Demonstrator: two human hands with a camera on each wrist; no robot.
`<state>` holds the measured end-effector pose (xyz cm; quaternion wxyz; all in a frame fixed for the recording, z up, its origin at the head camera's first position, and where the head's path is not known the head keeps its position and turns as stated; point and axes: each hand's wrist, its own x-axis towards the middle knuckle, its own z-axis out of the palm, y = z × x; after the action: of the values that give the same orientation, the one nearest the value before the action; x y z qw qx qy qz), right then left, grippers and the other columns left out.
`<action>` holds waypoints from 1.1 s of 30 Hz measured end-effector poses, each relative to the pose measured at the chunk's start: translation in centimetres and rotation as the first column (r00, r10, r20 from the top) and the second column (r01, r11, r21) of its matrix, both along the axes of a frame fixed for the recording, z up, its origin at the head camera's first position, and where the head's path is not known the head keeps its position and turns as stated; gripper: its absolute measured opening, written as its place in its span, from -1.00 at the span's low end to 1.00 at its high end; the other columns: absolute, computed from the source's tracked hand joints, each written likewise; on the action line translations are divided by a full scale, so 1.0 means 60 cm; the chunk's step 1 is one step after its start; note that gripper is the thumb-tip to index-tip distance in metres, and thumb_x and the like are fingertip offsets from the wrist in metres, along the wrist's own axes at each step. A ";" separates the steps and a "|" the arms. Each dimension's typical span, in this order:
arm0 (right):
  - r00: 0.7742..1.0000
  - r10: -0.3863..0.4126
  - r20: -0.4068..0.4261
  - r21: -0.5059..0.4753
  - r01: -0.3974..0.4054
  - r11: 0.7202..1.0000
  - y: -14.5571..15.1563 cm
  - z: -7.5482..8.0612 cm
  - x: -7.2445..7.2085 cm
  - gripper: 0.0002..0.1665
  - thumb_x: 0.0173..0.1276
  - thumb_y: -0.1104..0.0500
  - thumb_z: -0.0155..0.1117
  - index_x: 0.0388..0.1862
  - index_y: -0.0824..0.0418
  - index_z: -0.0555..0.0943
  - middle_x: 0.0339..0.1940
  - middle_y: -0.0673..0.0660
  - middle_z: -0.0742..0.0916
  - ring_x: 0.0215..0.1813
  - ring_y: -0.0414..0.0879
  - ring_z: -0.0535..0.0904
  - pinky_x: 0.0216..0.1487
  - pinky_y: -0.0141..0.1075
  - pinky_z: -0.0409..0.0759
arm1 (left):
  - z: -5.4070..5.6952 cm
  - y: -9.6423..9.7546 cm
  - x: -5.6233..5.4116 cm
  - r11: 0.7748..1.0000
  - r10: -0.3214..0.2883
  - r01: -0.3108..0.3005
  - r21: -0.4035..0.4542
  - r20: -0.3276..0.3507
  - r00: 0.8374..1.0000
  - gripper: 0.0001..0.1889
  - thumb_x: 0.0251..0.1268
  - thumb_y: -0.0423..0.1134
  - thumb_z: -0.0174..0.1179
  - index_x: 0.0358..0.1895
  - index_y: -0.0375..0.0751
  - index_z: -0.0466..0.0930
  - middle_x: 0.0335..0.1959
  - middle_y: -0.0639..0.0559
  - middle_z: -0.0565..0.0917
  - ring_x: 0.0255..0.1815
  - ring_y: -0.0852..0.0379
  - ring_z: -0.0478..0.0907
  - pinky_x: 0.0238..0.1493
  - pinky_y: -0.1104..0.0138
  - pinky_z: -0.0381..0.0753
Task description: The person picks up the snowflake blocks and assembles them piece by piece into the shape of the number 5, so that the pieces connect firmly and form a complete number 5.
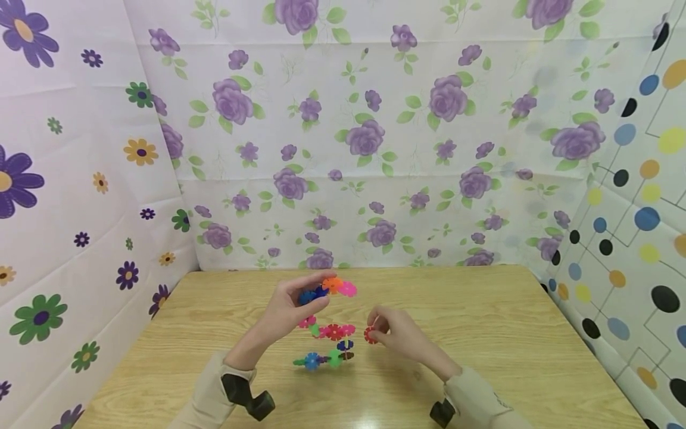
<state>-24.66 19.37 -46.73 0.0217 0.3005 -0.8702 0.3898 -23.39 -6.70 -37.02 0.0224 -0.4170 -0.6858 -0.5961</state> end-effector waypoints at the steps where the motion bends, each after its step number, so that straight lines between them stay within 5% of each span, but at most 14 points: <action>1: 1.000 -0.010 -0.008 -0.016 0.009 1.000 -0.002 0.003 0.001 -0.89 0.33 0.26 0.30 -0.24 0.11 0.55 -0.41 -0.05 0.72 -0.40 -0.34 0.58 -0.41 -0.40 0.59 | 0.000 0.000 0.000 1.000 0.012 -0.012 0.000 0.006 1.000 -0.58 0.38 -0.35 0.15 0.28 -0.25 0.46 0.20 -0.26 0.56 -0.55 0.31 0.35 -0.50 0.42 0.39; 11: 0.996 -0.086 -0.014 -0.156 0.083 0.984 -0.019 0.032 0.022 -0.91 0.36 0.17 0.29 -0.20 0.04 0.56 -0.40 -0.04 0.69 -0.44 -0.26 0.56 -0.52 -0.37 0.55 | -0.005 -0.005 -0.003 0.987 0.156 -0.158 0.032 0.058 0.986 -0.62 0.34 -0.36 0.19 0.21 -0.25 0.52 0.06 -0.26 0.63 -0.64 0.31 0.26 -0.60 0.45 0.30; 19: 0.989 -0.148 -0.027 -0.248 0.137 0.959 -0.032 0.051 0.035 -0.87 0.37 0.30 0.24 -0.13 0.18 0.55 -0.34 0.11 0.71 -0.39 -0.24 0.59 -0.52 -0.42 0.54 | 0.000 -0.009 -0.004 0.980 0.143 -0.157 0.120 0.116 0.983 -0.61 0.37 -0.32 0.17 0.22 -0.33 0.51 0.02 -0.31 0.62 -0.25 0.32 0.60 -0.16 0.42 0.65; 25: 0.987 -0.137 -0.079 -0.379 0.097 0.920 -0.041 0.075 0.046 -0.84 0.37 0.37 0.20 -0.08 0.26 0.55 -0.32 0.20 0.68 -0.41 -0.29 0.56 -0.51 -0.38 0.60 | -0.001 -0.008 -0.008 0.974 0.144 -0.155 0.167 0.078 0.987 -0.67 0.42 -0.34 0.10 0.15 -0.44 0.52 -0.35 0.01 0.60 -0.49 0.28 0.43 -0.63 0.44 0.32; 33: 0.989 -0.063 -0.135 -0.536 -0.019 0.844 -0.054 0.100 0.060 -0.80 0.38 0.40 0.17 -0.04 0.30 0.52 -0.31 0.23 0.64 -0.41 -0.22 0.55 -0.53 -0.32 0.62 | -0.002 -0.005 -0.008 0.968 0.137 -0.146 0.203 0.056 0.989 -0.76 0.42 -0.36 0.09 -0.01 -0.48 0.57 -0.46 0.13 0.56 -0.54 0.21 0.40 -0.55 0.44 0.38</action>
<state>-21.08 16.12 -40.76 0.1731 0.3004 -0.7264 0.5935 -23.90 -7.03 -37.14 0.0939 -0.3500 -0.6486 -0.6693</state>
